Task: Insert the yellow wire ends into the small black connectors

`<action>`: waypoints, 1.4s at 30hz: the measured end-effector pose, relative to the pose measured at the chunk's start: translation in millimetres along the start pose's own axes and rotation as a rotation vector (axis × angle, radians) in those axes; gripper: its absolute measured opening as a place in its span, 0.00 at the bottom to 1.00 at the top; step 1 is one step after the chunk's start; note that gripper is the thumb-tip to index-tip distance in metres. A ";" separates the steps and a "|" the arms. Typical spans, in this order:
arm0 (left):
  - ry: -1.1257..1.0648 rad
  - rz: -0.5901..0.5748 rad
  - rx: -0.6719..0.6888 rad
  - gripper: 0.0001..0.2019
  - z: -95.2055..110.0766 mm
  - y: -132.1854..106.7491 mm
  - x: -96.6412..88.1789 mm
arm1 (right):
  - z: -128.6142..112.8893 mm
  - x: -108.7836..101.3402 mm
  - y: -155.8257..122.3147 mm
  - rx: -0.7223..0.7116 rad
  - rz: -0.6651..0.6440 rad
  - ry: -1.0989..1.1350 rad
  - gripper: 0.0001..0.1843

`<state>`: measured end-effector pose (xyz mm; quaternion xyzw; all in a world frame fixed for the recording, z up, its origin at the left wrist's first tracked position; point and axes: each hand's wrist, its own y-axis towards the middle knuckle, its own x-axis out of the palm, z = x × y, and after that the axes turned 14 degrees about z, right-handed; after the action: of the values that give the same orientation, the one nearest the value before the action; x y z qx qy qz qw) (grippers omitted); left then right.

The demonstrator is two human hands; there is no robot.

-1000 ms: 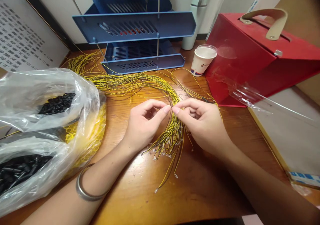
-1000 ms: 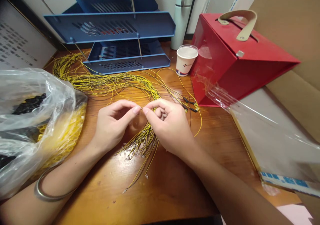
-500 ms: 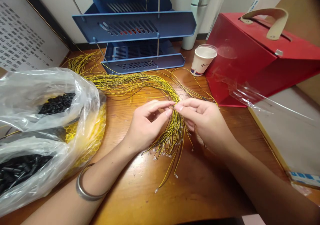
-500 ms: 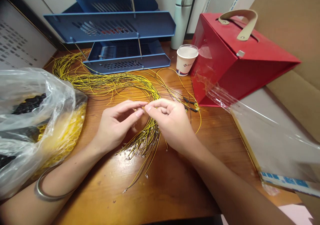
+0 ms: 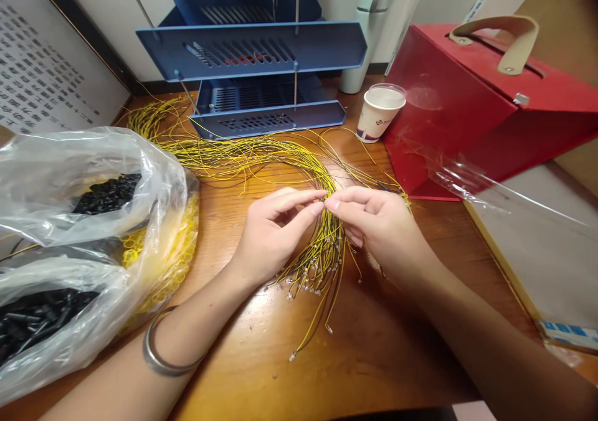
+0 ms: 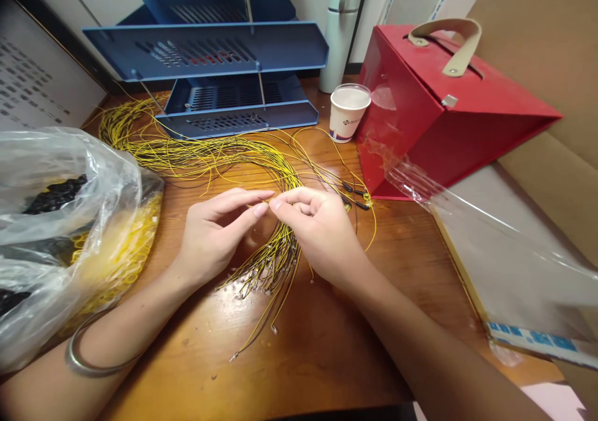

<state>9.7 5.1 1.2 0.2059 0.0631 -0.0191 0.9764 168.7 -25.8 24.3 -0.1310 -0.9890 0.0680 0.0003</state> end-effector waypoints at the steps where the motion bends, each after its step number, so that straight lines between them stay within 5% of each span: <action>1: -0.002 -0.002 0.003 0.07 -0.2 -0.1 -0.1 | -0.2 0.2 -0.1 -0.003 -0.001 -0.009 0.08; 8: 0.097 0.044 0.035 0.05 -1.7 -1.5 0.3 | -0.8 3.8 -2.3 -0.138 0.053 -0.159 0.08; 16: 0.298 -0.070 0.149 0.08 -1.1 -2.7 -3.3 | 3.8 2.2 -7.5 -0.429 0.135 -0.464 0.07; 42: 0.458 -0.160 0.256 0.10 -5.3 -5.2 -2.0 | 4.6 1.2 -5.6 -0.440 0.114 -0.518 0.07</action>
<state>6.8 2.4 -5.4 0.3210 0.2953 -0.0572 0.8980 166.0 -31.4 20.4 -0.1613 -0.9383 -0.1161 -0.2831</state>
